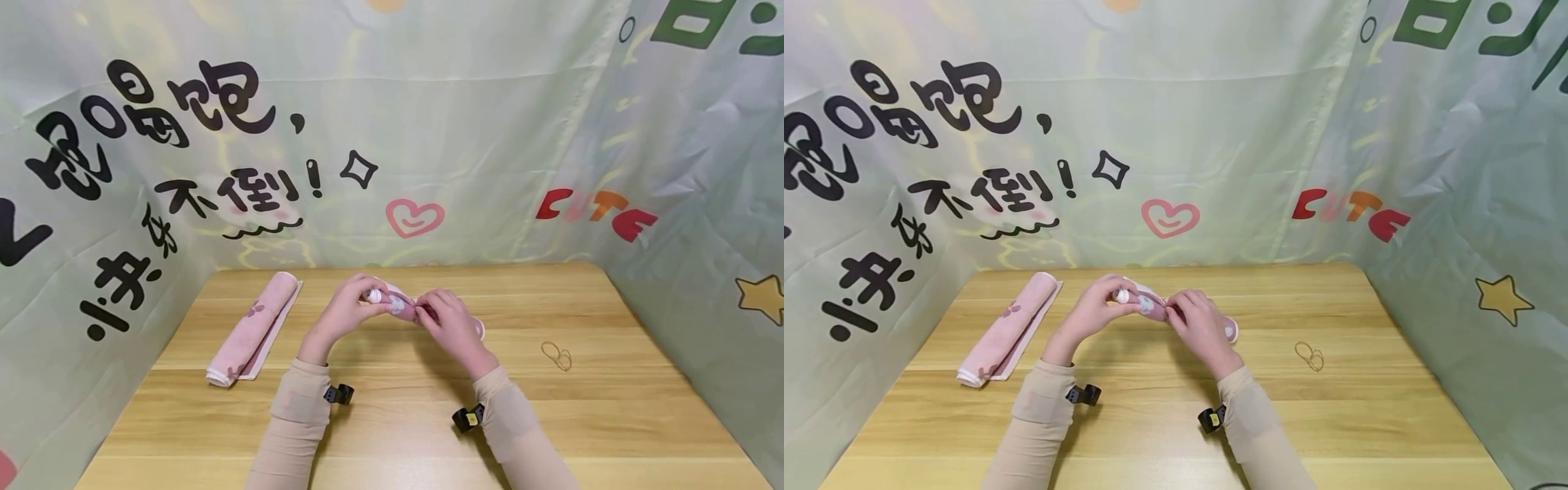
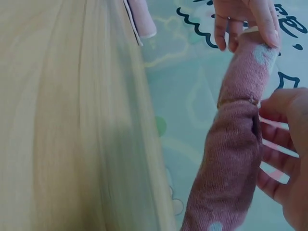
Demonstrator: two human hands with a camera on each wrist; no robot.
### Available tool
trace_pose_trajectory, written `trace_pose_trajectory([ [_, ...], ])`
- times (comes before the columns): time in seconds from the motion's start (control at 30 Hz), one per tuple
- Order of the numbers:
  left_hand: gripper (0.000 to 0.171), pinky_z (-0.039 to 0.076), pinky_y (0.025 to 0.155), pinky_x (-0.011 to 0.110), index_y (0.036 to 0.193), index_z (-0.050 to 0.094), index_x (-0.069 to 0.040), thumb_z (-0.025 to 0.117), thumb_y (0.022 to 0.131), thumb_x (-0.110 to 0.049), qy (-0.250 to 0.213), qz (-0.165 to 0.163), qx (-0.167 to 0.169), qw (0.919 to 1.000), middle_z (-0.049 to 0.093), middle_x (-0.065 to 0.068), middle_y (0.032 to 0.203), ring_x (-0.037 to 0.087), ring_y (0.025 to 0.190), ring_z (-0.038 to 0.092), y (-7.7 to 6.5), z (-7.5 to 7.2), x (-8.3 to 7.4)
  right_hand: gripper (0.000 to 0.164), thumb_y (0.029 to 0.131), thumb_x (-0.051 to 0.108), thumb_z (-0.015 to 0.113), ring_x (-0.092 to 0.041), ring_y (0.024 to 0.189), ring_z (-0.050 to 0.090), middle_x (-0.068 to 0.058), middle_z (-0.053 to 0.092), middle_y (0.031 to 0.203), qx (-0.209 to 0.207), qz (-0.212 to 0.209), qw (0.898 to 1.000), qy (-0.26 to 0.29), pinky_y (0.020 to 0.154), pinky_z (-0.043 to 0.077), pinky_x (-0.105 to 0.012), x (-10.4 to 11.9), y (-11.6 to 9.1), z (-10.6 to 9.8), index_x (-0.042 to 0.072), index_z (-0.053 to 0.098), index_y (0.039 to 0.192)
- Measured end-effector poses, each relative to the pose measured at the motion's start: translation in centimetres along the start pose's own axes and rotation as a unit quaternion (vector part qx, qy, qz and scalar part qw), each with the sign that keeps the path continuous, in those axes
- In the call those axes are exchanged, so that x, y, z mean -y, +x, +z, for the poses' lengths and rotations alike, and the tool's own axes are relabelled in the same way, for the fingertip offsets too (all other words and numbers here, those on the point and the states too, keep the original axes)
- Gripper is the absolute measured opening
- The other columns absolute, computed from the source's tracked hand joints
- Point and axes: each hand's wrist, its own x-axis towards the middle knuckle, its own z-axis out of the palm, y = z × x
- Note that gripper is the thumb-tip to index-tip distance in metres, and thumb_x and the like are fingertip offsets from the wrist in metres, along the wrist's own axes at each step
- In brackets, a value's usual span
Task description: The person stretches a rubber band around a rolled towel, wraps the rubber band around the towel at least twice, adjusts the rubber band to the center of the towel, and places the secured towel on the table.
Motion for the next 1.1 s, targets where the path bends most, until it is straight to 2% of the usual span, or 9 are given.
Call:
trace_pose_trajectory([
  [0.17,0.019,0.051,0.075,0.041,0.091,0.067,-0.014,0.081,0.078,-0.017,0.007,0.020,-0.007,0.9997,0.063,0.004,0.105,0.015,0.085,0.053,-0.1,0.3,-0.1,0.007,0.088,0.013,0.069,-0.023,0.087,0.062,-0.007,0.068,0.089,-0.015,0.044,0.999,-0.001,0.081,0.052,-0.040,0.3,0.2,0.4,0.006,0.069,0.089],
  [0.3,0.019,0.049,0.074,0.034,0.089,0.066,-0.013,0.081,0.078,-0.012,0.009,0.035,-0.013,0.9992,0.064,0.004,0.105,0.014,0.085,0.053,-0.1,0.5,-0.2,0.007,0.086,0.012,0.070,-0.022,0.079,0.057,-0.007,0.065,0.083,-0.013,0.069,0.998,-0.005,0.074,0.050,-0.037,0.5,0.2,0.4,0.006,0.068,0.084],
  [0.5,0.018,0.052,0.084,0.031,0.088,0.068,-0.012,0.080,0.076,-0.007,0.013,0.052,-0.017,0.9984,0.066,0.006,0.109,0.019,0.097,0.061,-0.2,1.0,-0.6,0.012,0.080,0.015,0.074,-0.021,0.072,0.053,-0.004,0.061,0.076,0.006,0.092,0.995,-0.043,0.067,0.045,-0.036,1.2,0.1,0.6,0.009,0.065,0.077],
  [0.63,0.017,0.054,0.091,0.034,0.084,0.068,-0.011,0.079,0.076,-0.002,0.010,0.063,-0.013,0.9979,0.067,0.008,0.111,0.024,0.104,0.063,-0.2,1.5,-1.1,0.012,0.078,0.020,0.073,-0.019,0.070,0.053,-0.002,0.061,0.074,0.035,0.135,0.987,-0.075,0.066,0.046,-0.037,1.6,0.0,0.7,0.012,0.065,0.076],
  [0.77,0.018,0.056,0.087,0.029,0.083,0.068,-0.012,0.076,0.076,0.003,0.008,0.082,-0.003,0.9966,0.067,0.005,0.106,0.021,0.101,0.064,-0.2,2.0,-1.7,0.010,0.076,0.020,0.071,-0.020,0.071,0.055,-0.003,0.062,0.074,0.054,0.171,0.980,-0.091,0.067,0.048,-0.040,2.1,-0.1,0.5,0.013,0.065,0.073],
  [0.9,0.019,0.056,0.086,0.028,0.082,0.067,-0.011,0.074,0.077,0.006,0.006,0.096,-0.002,0.9953,0.066,0.006,0.106,0.021,0.101,0.064,-0.3,2.0,-1.9,0.009,0.076,0.020,0.069,-0.020,0.070,0.055,-0.003,0.061,0.074,0.069,0.209,0.973,-0.069,0.065,0.046,-0.039,2.0,0.2,0.2,0.014,0.063,0.071],
  [1.1,0.017,0.056,0.086,0.031,0.081,0.066,-0.011,0.075,0.078,0.004,0.009,0.112,-0.019,0.9935,0.067,0.009,0.111,0.025,0.105,0.064,-0.4,1.5,-1.9,0.013,0.075,0.023,0.068,-0.017,0.063,0.052,-0.001,0.060,0.073,0.083,0.272,0.958,-0.028,0.058,0.040,-0.031,0.9,0.4,-0.4,0.014,0.061,0.071],
])
